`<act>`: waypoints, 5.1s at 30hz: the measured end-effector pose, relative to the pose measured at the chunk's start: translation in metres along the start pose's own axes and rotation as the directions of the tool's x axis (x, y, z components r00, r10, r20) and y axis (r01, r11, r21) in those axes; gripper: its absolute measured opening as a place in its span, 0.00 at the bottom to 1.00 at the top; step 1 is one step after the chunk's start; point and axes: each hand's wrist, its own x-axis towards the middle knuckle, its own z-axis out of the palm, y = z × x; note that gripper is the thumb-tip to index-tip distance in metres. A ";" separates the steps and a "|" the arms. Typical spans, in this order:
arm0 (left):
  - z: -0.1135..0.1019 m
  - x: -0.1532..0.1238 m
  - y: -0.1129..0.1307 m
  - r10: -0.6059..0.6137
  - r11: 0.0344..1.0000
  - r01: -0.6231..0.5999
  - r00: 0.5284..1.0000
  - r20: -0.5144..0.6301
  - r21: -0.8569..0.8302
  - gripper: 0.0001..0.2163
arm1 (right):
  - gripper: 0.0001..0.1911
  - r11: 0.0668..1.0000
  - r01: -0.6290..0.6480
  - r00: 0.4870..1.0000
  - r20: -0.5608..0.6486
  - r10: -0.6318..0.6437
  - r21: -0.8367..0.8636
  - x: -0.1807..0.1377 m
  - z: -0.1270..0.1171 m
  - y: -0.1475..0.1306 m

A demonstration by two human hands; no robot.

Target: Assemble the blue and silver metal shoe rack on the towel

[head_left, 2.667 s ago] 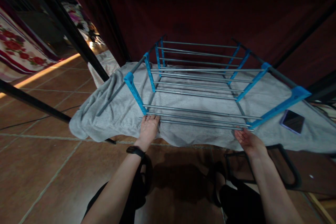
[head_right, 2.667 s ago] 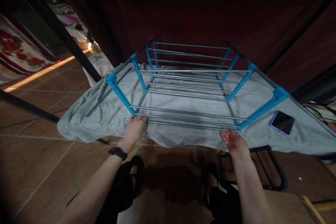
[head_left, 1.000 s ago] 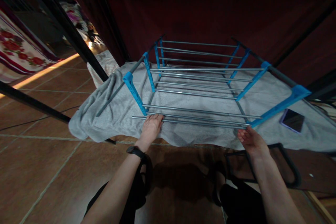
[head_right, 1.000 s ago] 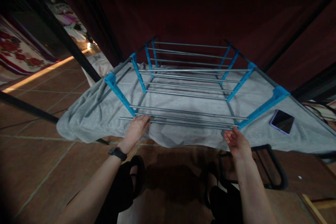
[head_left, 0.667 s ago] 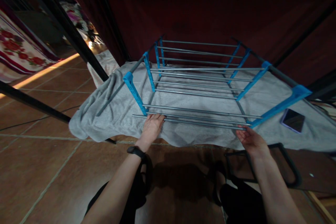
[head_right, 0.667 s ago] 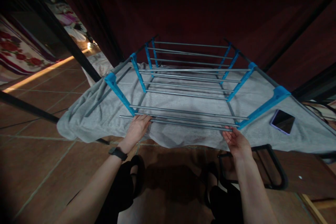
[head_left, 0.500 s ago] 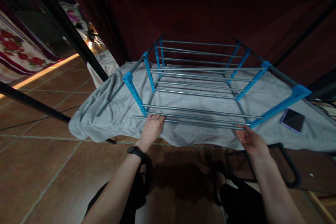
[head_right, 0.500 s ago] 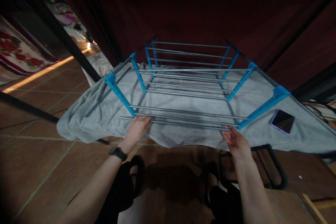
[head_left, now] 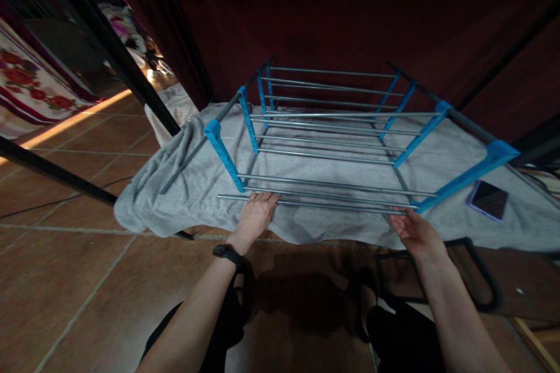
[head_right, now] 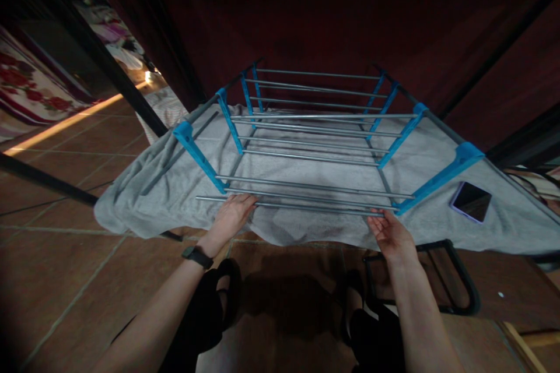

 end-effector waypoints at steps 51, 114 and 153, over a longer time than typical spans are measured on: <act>-0.001 -0.001 0.003 0.000 1.000 0.001 1.000 0.030 -0.026 0.08 | 0.09 1.000 0.006 0.999 0.044 -0.007 0.021 -0.002 0.003 0.004; -0.006 -0.005 -0.008 -0.303 0.950 0.308 0.949 -0.086 0.048 0.12 | 0.11 1.000 -0.018 0.999 -0.039 0.018 0.004 -0.007 0.003 -0.005; -0.005 -0.009 -0.017 -0.411 0.893 0.422 0.906 -0.101 0.158 0.12 | 0.11 1.000 -0.010 0.993 -0.119 0.011 0.010 0.003 -0.014 -0.015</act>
